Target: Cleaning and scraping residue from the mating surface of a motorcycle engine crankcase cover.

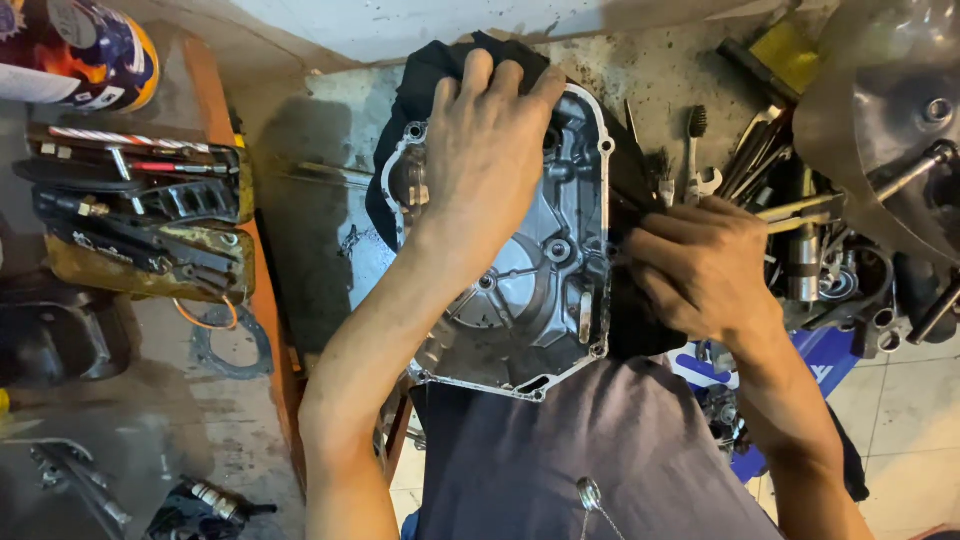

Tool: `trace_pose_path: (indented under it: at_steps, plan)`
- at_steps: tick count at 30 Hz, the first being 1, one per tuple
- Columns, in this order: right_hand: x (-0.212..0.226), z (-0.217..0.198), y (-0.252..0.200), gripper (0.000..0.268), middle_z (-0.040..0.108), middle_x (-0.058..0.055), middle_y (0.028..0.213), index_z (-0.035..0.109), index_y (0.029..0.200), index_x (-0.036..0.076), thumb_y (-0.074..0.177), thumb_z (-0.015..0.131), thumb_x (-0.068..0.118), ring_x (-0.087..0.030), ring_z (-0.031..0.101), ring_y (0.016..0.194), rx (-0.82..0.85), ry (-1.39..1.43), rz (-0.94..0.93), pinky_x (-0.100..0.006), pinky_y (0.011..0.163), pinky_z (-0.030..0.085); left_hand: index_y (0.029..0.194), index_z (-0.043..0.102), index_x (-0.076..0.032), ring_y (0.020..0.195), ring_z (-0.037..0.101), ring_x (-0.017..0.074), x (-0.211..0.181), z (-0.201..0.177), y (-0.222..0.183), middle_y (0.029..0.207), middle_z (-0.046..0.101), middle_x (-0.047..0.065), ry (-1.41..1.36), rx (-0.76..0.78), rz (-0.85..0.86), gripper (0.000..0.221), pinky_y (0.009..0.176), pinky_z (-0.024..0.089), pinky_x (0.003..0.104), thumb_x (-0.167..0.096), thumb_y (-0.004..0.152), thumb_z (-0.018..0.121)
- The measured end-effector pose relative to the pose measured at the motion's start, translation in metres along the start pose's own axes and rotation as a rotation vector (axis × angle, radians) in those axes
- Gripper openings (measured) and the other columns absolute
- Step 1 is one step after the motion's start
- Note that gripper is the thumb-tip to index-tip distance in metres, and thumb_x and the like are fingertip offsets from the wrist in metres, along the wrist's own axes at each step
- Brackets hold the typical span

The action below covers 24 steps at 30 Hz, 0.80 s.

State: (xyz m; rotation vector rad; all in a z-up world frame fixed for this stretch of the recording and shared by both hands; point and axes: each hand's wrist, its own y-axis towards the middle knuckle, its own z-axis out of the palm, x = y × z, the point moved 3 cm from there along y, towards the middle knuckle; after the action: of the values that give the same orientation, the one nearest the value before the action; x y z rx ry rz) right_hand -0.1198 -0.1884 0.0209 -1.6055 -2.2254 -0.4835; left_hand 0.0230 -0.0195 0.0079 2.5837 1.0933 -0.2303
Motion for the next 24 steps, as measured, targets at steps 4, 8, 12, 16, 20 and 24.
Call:
trace_pose_path:
  at_steps: [4, 8, 12, 16, 20, 24]
  plan:
    - [0.003, 0.013, -0.016, 0.018, 0.060, -0.006, 0.075, 0.063, 0.083, 0.012, 0.068, 0.067, 0.020, -0.030, 0.063, 0.074, 0.054, -0.042, 0.058, -0.044, 0.071, 0.047, 0.117, 0.070, -0.013, 0.107, 0.055, 0.0305, 0.009, 0.007, 0.000, 0.098, 0.064, 0.008, 0.021, -0.036, -0.010, 0.032, 0.081, 0.044, 0.045, -0.006, 0.086, 0.068]
    - [0.002, 0.014, -0.028, 0.012, 0.061, -0.010, 0.085, 0.062, 0.097, 0.006, 0.087, 0.067, 0.011, -0.033, 0.062, 0.074, -0.107, 0.089, 0.218, -0.042, 0.067, 0.048, 0.120, 0.067, -0.010, 0.108, 0.055, 0.0314, 0.008, -0.002, -0.003, 0.101, 0.063, 0.009, 0.032, 0.016, -0.017, 0.039, 0.082, 0.044, 0.046, -0.004, 0.082, 0.072]
    - [-0.005, 0.018, -0.039, 0.015, 0.065, -0.014, 0.096, 0.065, 0.113, 0.003, 0.098, 0.066, 0.004, -0.035, 0.064, 0.074, -0.219, 0.180, 0.310, -0.039, 0.063, 0.049, 0.134, 0.062, -0.004, 0.111, 0.053, 0.0340, -0.005, -0.023, -0.003, 0.118, 0.058, 0.015, -0.062, 0.045, -0.002, 0.051, 0.082, 0.043, 0.050, -0.005, 0.085, 0.076]
    - [-0.010, 0.024, -0.042, 0.007, 0.062, -0.012, 0.077, 0.065, 0.100, 0.006, 0.100, 0.071, 0.010, -0.030, 0.061, 0.061, -0.237, 0.250, 0.468, -0.040, 0.058, 0.046, 0.136, 0.062, -0.003, 0.131, 0.048, 0.0328, -0.013, -0.017, -0.003, 0.134, 0.052, 0.015, -0.115, -0.012, 0.142, 0.049, 0.106, 0.043, 0.050, -0.004, 0.089, 0.073]
    - [0.002, 0.005, -0.022, 0.033, 0.060, -0.015, 0.074, 0.060, 0.097, 0.002, 0.092, 0.081, 0.027, -0.033, 0.061, 0.062, -0.247, 0.066, 0.500, -0.040, 0.058, 0.046, 0.122, 0.067, -0.007, 0.143, 0.040, 0.0332, -0.021, -0.008, -0.003, 0.137, 0.053, 0.013, -0.308, 0.138, 0.286, 0.028, 0.121, 0.023, 0.066, -0.016, 0.097, 0.077]
    - [0.001, 0.010, -0.034, 0.014, 0.061, -0.016, 0.088, 0.066, 0.112, 0.002, 0.101, 0.066, 0.010, -0.034, 0.061, 0.074, -0.188, 0.256, 0.446, -0.042, 0.066, 0.047, 0.103, 0.074, -0.014, 0.152, 0.032, 0.0287, -0.026, -0.026, -0.003, 0.140, 0.057, 0.004, -0.462, 0.330, 0.412, 0.017, 0.122, 0.002, 0.073, -0.015, 0.087, 0.081]
